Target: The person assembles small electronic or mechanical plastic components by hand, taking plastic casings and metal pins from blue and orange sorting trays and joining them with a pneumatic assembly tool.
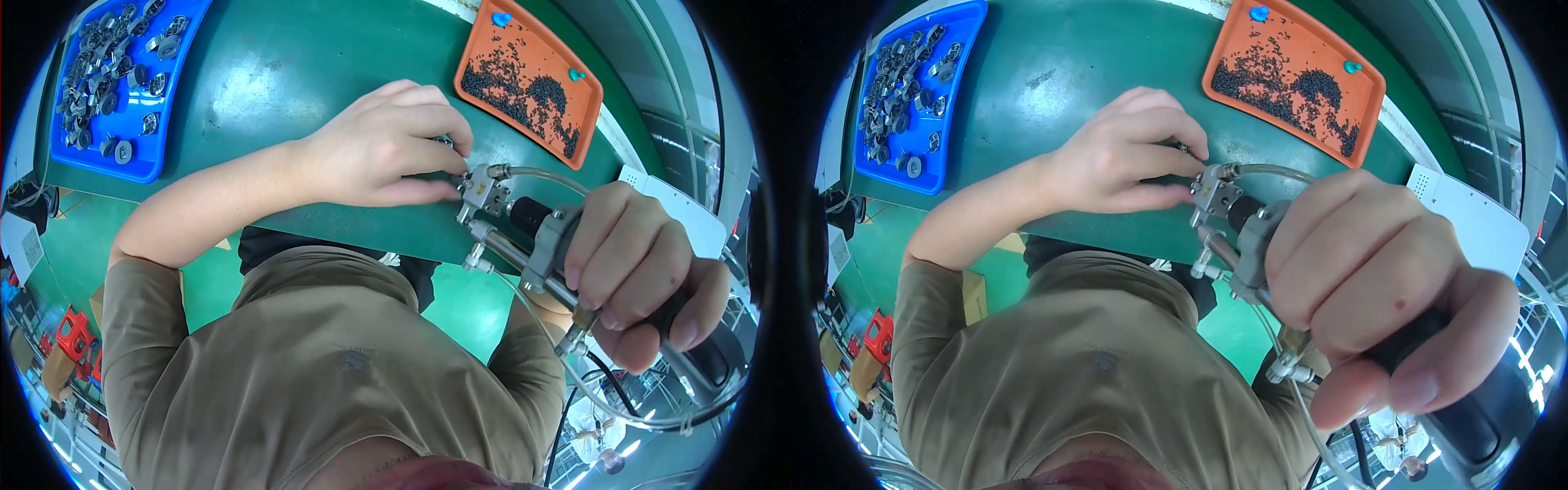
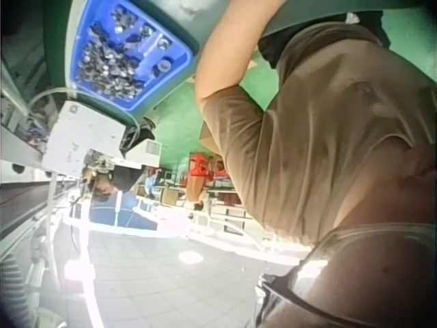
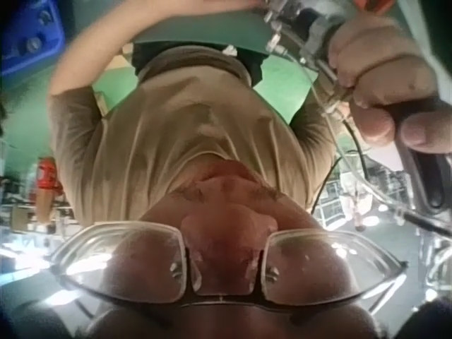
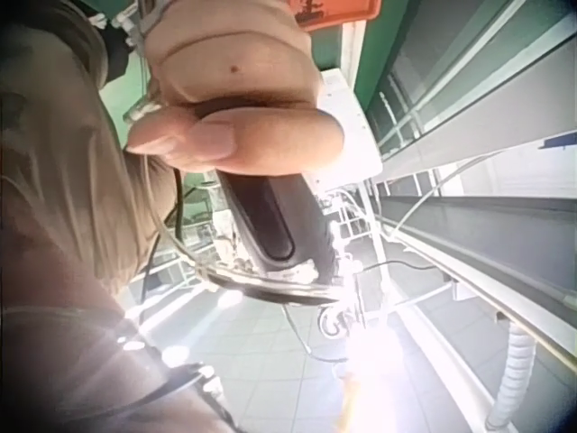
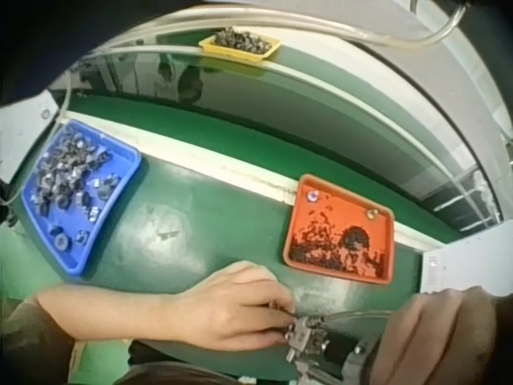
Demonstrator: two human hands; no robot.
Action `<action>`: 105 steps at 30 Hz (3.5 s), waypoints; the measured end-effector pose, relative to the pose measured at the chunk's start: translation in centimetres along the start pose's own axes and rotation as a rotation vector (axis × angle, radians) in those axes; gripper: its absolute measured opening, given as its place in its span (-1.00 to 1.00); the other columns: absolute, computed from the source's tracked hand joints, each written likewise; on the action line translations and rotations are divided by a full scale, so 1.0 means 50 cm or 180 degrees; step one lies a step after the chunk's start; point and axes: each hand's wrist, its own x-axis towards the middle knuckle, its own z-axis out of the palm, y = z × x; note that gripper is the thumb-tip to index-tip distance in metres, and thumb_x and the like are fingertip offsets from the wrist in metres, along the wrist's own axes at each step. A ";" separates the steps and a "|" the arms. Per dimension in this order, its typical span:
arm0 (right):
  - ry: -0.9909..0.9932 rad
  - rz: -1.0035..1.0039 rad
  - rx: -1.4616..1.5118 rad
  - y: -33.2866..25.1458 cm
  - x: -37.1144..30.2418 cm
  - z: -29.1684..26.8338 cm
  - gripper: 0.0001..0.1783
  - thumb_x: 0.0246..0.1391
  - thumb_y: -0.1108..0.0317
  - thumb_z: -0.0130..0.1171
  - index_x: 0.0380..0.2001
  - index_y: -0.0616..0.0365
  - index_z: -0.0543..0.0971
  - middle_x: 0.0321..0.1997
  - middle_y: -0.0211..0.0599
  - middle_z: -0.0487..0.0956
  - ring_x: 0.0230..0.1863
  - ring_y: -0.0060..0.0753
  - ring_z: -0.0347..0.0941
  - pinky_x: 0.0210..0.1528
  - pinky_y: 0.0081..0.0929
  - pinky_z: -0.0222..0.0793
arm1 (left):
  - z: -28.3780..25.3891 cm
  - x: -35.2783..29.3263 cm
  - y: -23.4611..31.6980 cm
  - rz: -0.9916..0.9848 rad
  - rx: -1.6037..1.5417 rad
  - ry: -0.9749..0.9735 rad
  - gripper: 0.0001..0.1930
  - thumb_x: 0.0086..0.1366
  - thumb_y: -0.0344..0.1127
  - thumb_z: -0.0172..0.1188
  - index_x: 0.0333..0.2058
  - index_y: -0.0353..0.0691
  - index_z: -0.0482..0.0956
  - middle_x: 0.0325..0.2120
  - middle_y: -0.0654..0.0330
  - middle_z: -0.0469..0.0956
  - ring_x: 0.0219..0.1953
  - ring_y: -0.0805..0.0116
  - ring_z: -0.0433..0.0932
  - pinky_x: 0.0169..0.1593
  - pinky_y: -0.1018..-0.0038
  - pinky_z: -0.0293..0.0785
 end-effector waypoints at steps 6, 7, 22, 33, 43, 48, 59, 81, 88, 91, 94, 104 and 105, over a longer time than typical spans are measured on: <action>0.0095 -0.0428 0.0022 -0.002 -0.003 0.010 -0.65 0.23 0.18 0.42 -0.01 -0.06 0.53 -0.49 -0.56 0.56 -0.57 -0.69 0.50 -0.48 -0.68 0.46 | -0.003 -0.004 -0.017 -0.0149 -0.0019 -0.0386 -0.82 0.11 -0.37 0.45 -0.32 -0.17 0.64 -0.17 0.29 0.61 -0.13 0.20 0.55 0.02 0.27 0.42; 0.0097 -0.0430 0.0016 -0.007 -0.003 0.010 -0.65 0.23 0.18 0.42 -0.01 -0.06 0.53 -0.49 -0.56 0.56 -0.57 -0.69 0.50 -0.48 -0.68 0.46 | -0.004 -0.006 -0.019 -0.0136 0.0070 -0.0494 -0.83 0.13 -0.37 0.45 -0.32 -0.16 0.63 -0.17 0.29 0.62 -0.11 0.20 0.55 0.03 0.27 0.42; 0.0203 -0.0527 0.0104 -0.005 -0.006 0.013 -0.64 0.23 0.10 0.40 -0.03 -0.03 0.55 -0.48 -0.58 0.58 -0.52 -0.68 0.53 -0.41 -0.63 0.48 | -0.007 -0.003 -0.015 -0.0736 -0.1335 -0.0292 -0.83 0.11 -0.49 0.43 -0.31 -0.24 0.66 -0.22 0.20 0.69 -0.11 0.21 0.59 0.05 0.30 0.45; 0.0358 -0.0643 0.0063 -0.025 -0.007 0.012 -0.65 0.20 0.07 0.41 -0.07 -0.04 0.57 -0.48 -0.58 0.58 -0.51 -0.67 0.54 -0.41 -0.65 0.47 | -0.009 -0.009 -0.024 -0.0734 -0.0989 -0.0228 -0.87 0.12 -0.45 0.48 -0.36 -0.18 0.70 -0.31 0.29 0.71 -0.19 0.30 0.61 -0.01 0.33 0.44; 0.0143 -0.0708 -0.0052 -0.015 -0.005 0.002 -0.60 0.21 -0.02 0.40 -0.05 -0.06 0.55 -0.47 -0.59 0.57 -0.49 -0.67 0.55 -0.41 -0.66 0.48 | -0.009 -0.010 -0.032 -0.0488 -0.0161 -0.0119 -0.80 0.03 -0.41 0.56 -0.39 -0.15 0.69 -0.35 0.32 0.69 -0.23 0.31 0.60 -0.05 0.34 0.42; 0.0119 -0.0735 0.0068 -0.010 -0.002 0.002 -0.60 0.21 -0.02 0.40 -0.05 -0.08 0.55 -0.47 -0.59 0.57 -0.49 -0.67 0.55 -0.42 -0.66 0.47 | -0.009 -0.011 -0.031 -0.0497 -0.0111 -0.0155 -0.80 0.02 -0.40 0.56 -0.39 -0.15 0.69 -0.35 0.33 0.69 -0.24 0.30 0.59 -0.05 0.34 0.42; -0.0127 -0.1002 0.0365 0.027 0.012 0.004 -0.61 0.21 0.02 0.42 -0.03 -0.09 0.55 -0.47 -0.59 0.57 -0.50 -0.67 0.54 -0.38 -0.64 0.48 | -0.009 -0.009 -0.036 -0.0342 -0.0066 -0.0227 -0.81 0.03 -0.38 0.55 -0.39 -0.16 0.71 -0.36 0.33 0.70 -0.26 0.29 0.59 -0.06 0.33 0.42; -0.0214 0.0048 -0.0261 0.004 -0.004 -0.011 -0.63 0.29 0.07 0.34 0.05 -0.18 0.47 -0.42 -0.56 0.52 -0.50 -0.65 0.46 -0.42 -0.61 0.38 | -0.017 -0.019 -0.035 -0.0247 0.0693 -0.0458 -0.80 0.03 -0.34 0.48 -0.31 -0.15 0.75 -0.10 0.31 0.67 -0.06 0.21 0.58 0.09 0.25 0.45; -0.0268 -0.0186 0.0271 0.055 0.012 -0.011 -0.64 0.28 0.09 0.36 0.04 -0.17 0.48 -0.42 -0.56 0.53 -0.53 -0.65 0.45 -0.44 -0.60 0.37 | -0.013 -0.015 -0.036 -0.0245 0.0695 -0.0523 -0.84 0.09 -0.35 0.45 -0.30 -0.16 0.76 -0.15 0.32 0.69 -0.08 0.24 0.58 0.09 0.28 0.46; -0.0254 -0.0140 0.0313 0.051 0.007 -0.009 -0.64 0.28 0.10 0.35 0.04 -0.17 0.48 -0.42 -0.56 0.53 -0.54 -0.64 0.44 -0.46 -0.60 0.36 | -0.013 -0.016 -0.032 -0.0265 0.0736 -0.0540 -0.83 0.09 -0.35 0.45 -0.30 -0.16 0.76 -0.15 0.34 0.69 -0.09 0.25 0.57 0.09 0.28 0.45; -0.0226 -0.0093 0.0171 0.043 0.004 -0.007 -0.64 0.28 0.11 0.35 0.04 -0.17 0.48 -0.43 -0.56 0.53 -0.55 -0.64 0.44 -0.47 -0.59 0.35 | -0.012 -0.017 -0.030 -0.0261 0.0764 -0.0557 -0.82 0.09 -0.35 0.45 -0.29 -0.15 0.76 -0.16 0.34 0.68 -0.09 0.26 0.57 0.10 0.29 0.45; -0.0295 0.0274 -0.0291 0.015 0.004 -0.009 -0.68 0.28 0.12 0.35 0.00 -0.17 0.48 -0.46 -0.55 0.53 -0.55 -0.65 0.47 -0.47 -0.62 0.37 | -0.010 -0.019 -0.032 -0.0291 0.0714 -0.0526 -0.86 0.12 -0.34 0.43 -0.31 -0.15 0.75 -0.17 0.35 0.68 -0.09 0.26 0.56 0.09 0.31 0.45; -0.0305 0.0275 -0.0285 0.017 0.006 -0.007 -0.68 0.28 0.12 0.35 0.00 -0.17 0.48 -0.46 -0.55 0.53 -0.55 -0.65 0.47 -0.47 -0.62 0.37 | -0.011 -0.018 -0.033 -0.0301 0.0718 -0.0550 -0.86 0.13 -0.34 0.42 -0.31 -0.16 0.74 -0.17 0.35 0.68 -0.09 0.26 0.56 0.10 0.31 0.45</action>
